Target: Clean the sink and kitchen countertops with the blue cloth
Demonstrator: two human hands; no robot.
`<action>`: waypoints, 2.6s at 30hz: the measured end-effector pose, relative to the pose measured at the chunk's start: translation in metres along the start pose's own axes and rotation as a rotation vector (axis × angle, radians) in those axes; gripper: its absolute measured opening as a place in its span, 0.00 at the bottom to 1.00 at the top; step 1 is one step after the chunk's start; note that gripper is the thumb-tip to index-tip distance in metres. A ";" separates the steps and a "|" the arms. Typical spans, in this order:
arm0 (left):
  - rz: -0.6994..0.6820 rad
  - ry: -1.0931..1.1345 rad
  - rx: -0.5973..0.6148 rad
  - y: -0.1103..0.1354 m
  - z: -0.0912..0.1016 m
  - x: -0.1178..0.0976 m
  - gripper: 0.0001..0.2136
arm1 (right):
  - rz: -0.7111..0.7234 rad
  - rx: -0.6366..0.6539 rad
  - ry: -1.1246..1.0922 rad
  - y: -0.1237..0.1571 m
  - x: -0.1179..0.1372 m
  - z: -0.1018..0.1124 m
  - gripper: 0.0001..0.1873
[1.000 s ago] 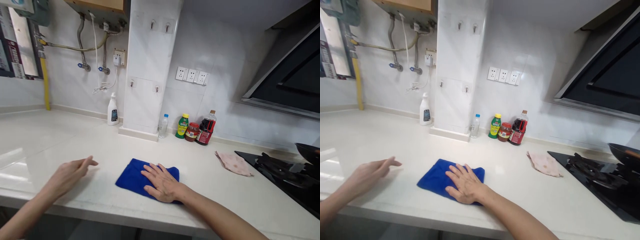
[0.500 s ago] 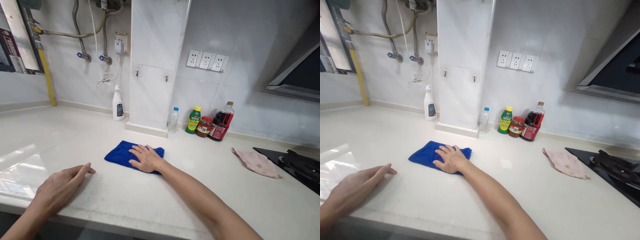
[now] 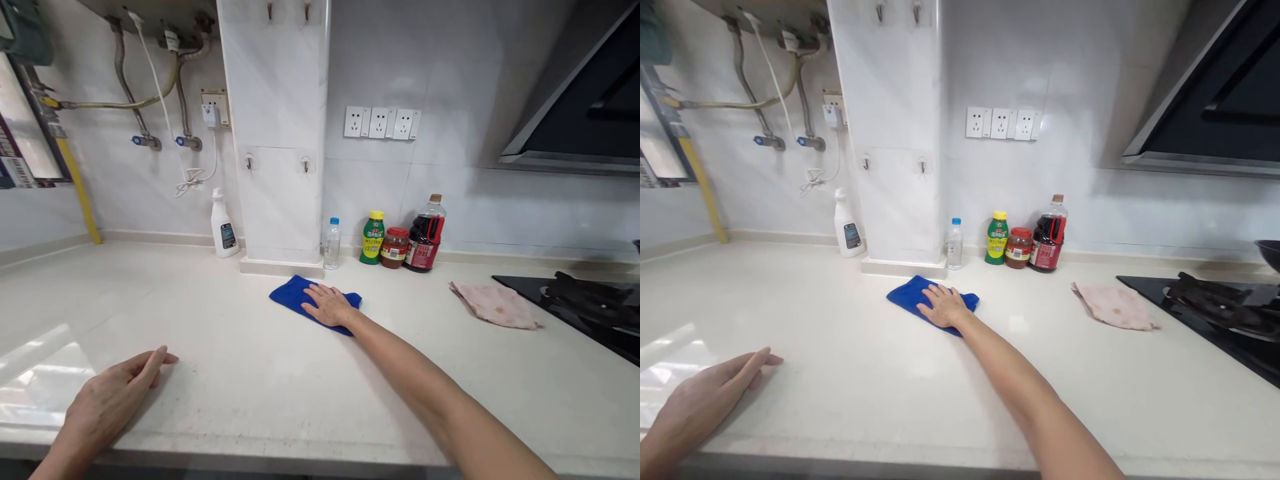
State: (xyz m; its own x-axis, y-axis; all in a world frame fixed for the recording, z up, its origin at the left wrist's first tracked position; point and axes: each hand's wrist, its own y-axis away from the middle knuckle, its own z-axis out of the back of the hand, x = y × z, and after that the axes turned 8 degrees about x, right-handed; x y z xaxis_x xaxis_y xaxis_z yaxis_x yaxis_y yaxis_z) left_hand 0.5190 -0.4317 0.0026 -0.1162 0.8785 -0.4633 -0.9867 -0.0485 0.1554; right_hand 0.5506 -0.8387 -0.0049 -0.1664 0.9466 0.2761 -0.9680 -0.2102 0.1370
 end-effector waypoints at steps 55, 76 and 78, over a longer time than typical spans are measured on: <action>-0.033 0.354 -0.215 0.009 -0.020 0.007 0.20 | 0.438 0.054 0.072 -0.075 0.158 -0.040 0.36; -0.020 0.346 -0.171 0.024 -0.012 -0.002 0.22 | -0.135 0.000 0.144 -0.074 0.067 -0.018 0.37; -0.019 0.333 -0.163 0.025 -0.011 -0.002 0.23 | -0.186 -0.003 0.151 -0.056 0.051 -0.016 0.37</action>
State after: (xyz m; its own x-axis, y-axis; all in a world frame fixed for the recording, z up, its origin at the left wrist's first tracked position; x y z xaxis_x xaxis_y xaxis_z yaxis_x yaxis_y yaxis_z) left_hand 0.4935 -0.4401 -0.0020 -0.1017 0.6784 -0.7276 -0.9911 -0.1322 0.0153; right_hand 0.5932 -0.7746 -0.0140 -0.0111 0.9949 0.1007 -0.9852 -0.0282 0.1693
